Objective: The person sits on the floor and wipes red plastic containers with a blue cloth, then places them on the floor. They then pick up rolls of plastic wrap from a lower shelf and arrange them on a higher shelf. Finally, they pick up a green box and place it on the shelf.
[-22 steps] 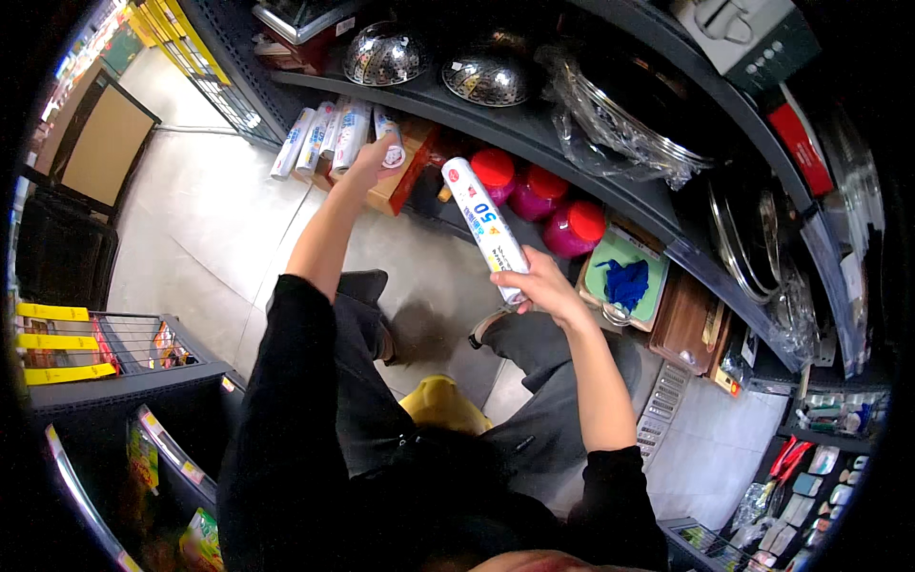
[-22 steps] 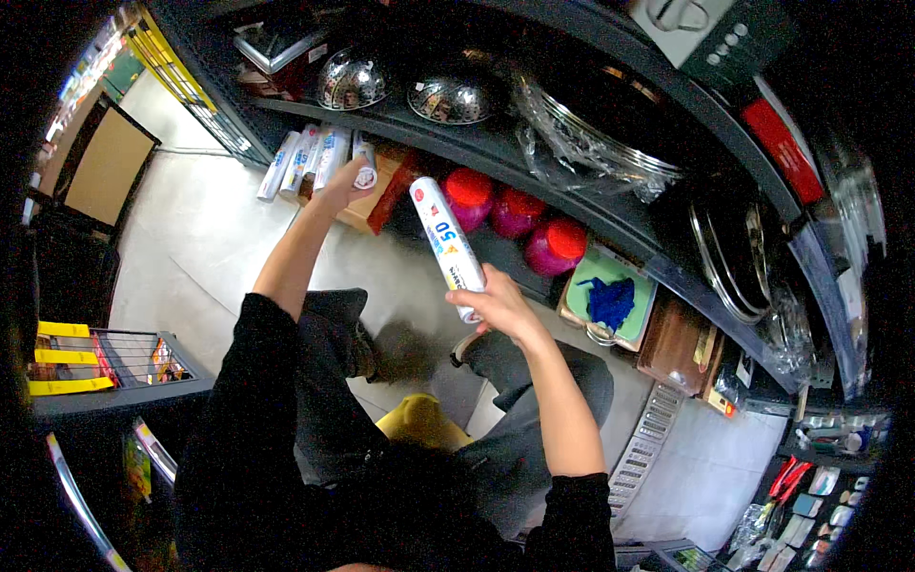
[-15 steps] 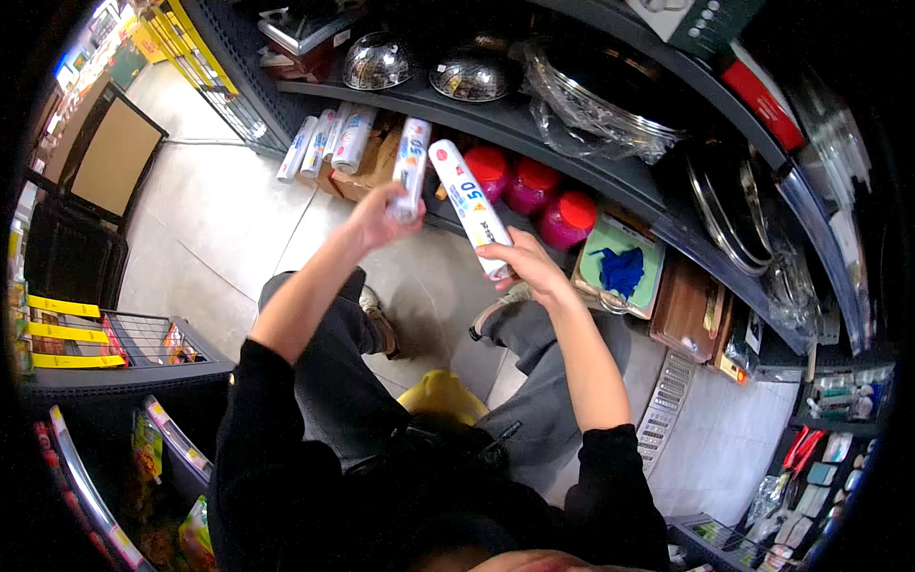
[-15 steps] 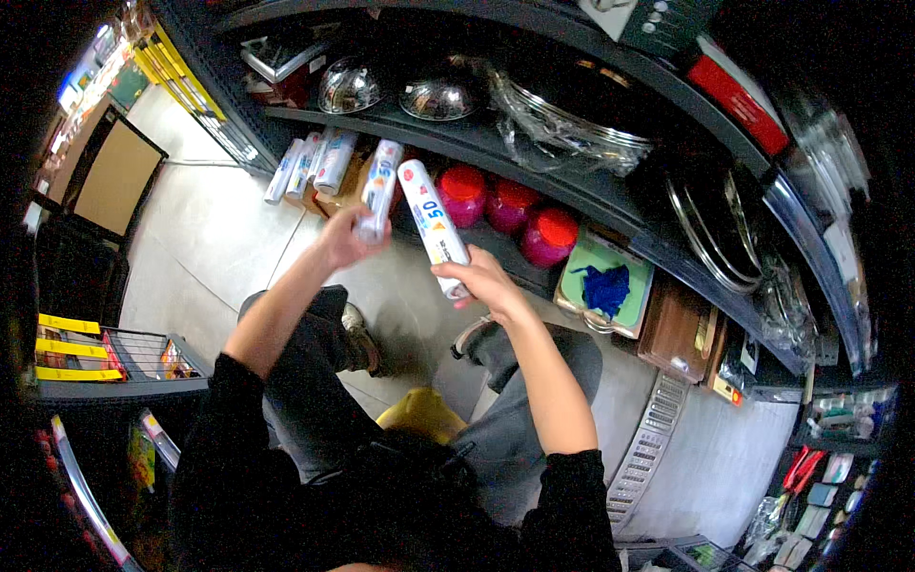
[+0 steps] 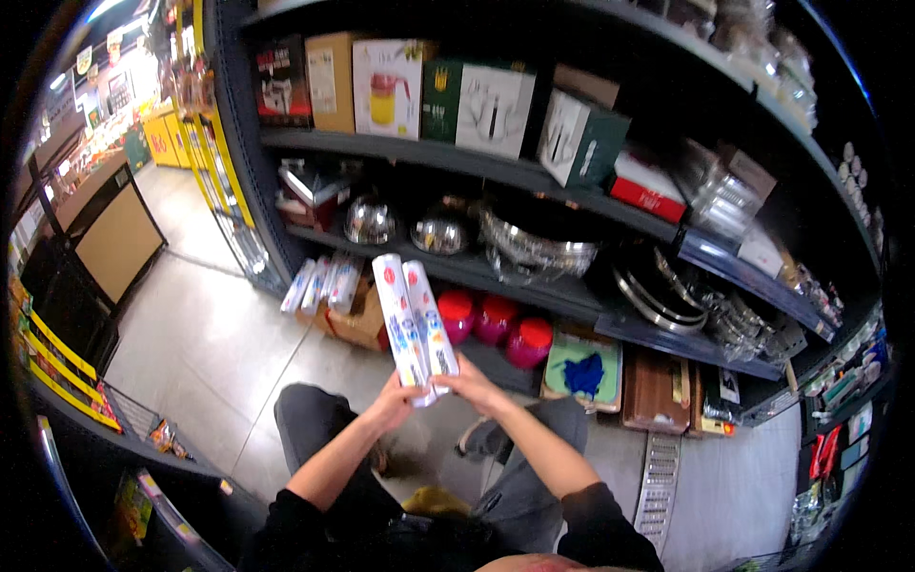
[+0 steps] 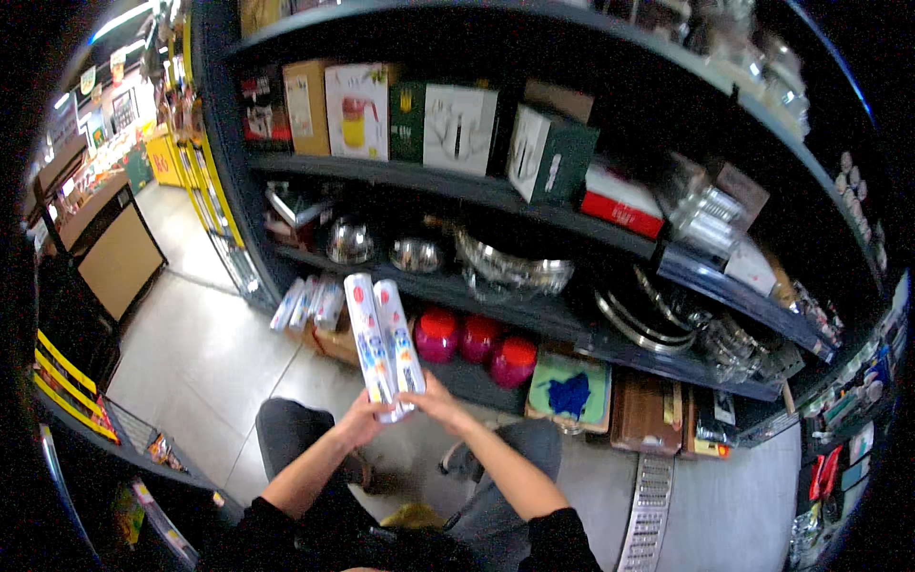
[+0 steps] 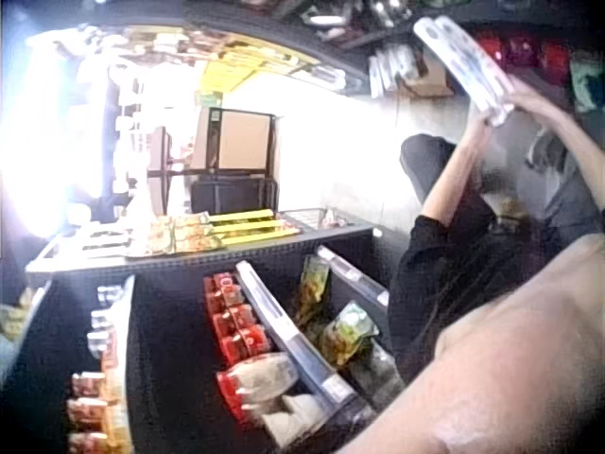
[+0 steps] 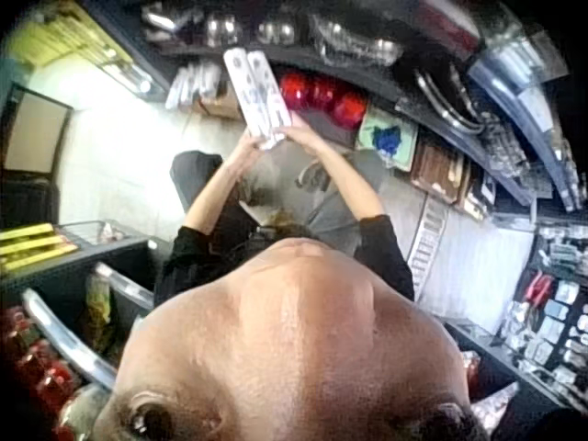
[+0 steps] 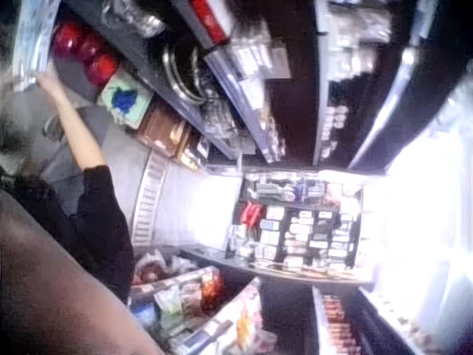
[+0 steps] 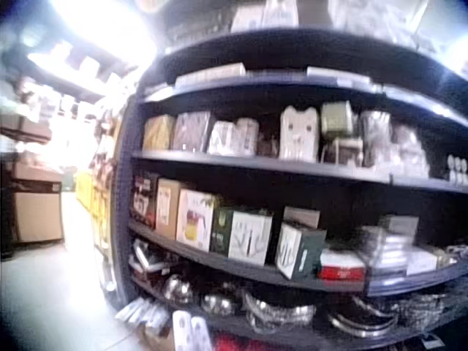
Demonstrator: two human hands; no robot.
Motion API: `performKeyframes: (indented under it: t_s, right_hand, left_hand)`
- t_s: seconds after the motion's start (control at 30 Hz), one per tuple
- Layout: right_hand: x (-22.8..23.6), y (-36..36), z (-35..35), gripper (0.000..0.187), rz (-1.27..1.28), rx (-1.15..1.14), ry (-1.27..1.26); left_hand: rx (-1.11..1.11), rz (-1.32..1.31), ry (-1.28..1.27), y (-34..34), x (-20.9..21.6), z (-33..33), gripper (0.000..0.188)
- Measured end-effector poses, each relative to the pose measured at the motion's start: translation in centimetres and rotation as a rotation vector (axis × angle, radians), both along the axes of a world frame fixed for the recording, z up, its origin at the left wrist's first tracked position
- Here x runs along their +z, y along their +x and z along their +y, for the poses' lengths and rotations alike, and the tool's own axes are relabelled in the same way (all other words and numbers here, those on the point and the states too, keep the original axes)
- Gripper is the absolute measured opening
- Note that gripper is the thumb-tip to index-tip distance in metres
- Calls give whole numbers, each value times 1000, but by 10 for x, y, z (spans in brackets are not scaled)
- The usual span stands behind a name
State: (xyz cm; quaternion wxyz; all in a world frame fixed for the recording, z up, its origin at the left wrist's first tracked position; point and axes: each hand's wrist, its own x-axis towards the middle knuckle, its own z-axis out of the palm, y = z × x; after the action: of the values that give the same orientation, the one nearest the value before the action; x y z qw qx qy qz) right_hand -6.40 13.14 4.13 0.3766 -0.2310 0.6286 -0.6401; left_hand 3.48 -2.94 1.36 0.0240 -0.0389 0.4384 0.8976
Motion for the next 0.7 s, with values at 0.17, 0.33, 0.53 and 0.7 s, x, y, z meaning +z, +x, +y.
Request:
performKeyframes:
  t_s: [0.17,0.33,0.53,0.7]
  right_hand:
    - [-24,8,-5,79,285,-46,-176]
    - [-3,50,0,75,336,-106,-216]
    - [12,85,15,61,58,-302,-166]
    - [32,64,15,60,-238,-191,-169]
  left_hand:
    - [85,53,237,8,11,10,61]
    - [-1,60,54,19,14,0,59]
    - [216,154,-233,37,23,20,60]
    - [368,110,-222,36,60,-3,49]
